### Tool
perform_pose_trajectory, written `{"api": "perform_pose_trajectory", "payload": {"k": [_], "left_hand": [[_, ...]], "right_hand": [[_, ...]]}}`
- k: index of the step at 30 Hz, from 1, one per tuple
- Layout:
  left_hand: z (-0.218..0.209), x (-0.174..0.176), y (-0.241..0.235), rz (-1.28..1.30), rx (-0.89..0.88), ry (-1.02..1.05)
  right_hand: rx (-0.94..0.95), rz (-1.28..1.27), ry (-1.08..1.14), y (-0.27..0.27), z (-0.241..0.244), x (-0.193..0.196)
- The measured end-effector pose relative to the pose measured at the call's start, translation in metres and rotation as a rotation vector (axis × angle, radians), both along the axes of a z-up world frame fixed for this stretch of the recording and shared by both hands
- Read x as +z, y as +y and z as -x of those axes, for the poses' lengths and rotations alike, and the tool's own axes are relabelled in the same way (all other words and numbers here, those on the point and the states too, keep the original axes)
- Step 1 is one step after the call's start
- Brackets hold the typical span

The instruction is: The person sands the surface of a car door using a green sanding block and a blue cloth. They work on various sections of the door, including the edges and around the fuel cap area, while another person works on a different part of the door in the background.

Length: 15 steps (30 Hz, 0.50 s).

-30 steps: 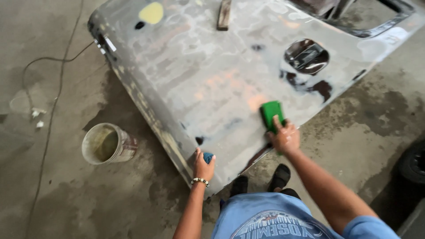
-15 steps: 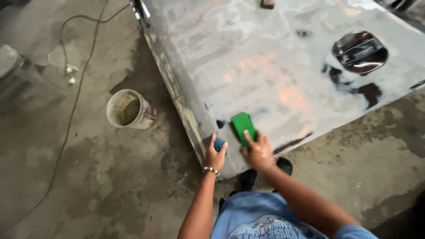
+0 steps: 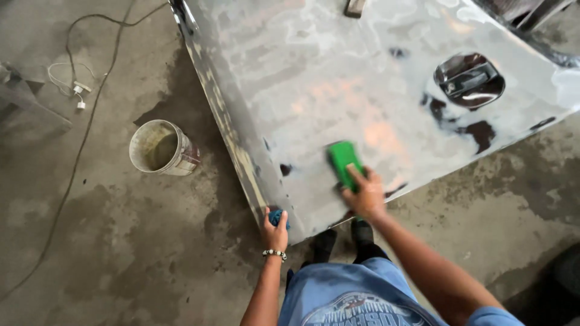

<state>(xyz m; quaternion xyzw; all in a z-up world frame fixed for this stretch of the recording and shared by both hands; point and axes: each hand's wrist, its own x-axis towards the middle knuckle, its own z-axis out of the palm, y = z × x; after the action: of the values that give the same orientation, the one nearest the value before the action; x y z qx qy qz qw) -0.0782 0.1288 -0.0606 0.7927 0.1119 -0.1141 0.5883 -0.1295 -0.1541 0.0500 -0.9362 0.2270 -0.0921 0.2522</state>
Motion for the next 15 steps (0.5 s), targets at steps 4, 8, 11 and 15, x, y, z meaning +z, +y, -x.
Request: {"api": "perform_pose_trajectory", "payload": {"k": [4, 8, 11, 15], "left_hand": [[0.006, -0.018, -0.009, -0.126, -0.014, -0.002], [0.008, -0.017, -0.017, -0.262, -0.092, -0.118], [0.007, 0.006, -0.018, -0.309, -0.103, -0.042], [0.007, 0.011, -0.02, -0.252, -0.06, 0.013]], "right_hand": [[-0.147, 0.016, 0.001, -0.094, 0.002, 0.0], [-0.252, 0.145, 0.008, -0.171, 0.012, -0.009], [-0.255, 0.212, 0.1, -0.196, 0.013, -0.022], [-0.238, 0.206, 0.178, -0.189, 0.004, -0.023]]}}
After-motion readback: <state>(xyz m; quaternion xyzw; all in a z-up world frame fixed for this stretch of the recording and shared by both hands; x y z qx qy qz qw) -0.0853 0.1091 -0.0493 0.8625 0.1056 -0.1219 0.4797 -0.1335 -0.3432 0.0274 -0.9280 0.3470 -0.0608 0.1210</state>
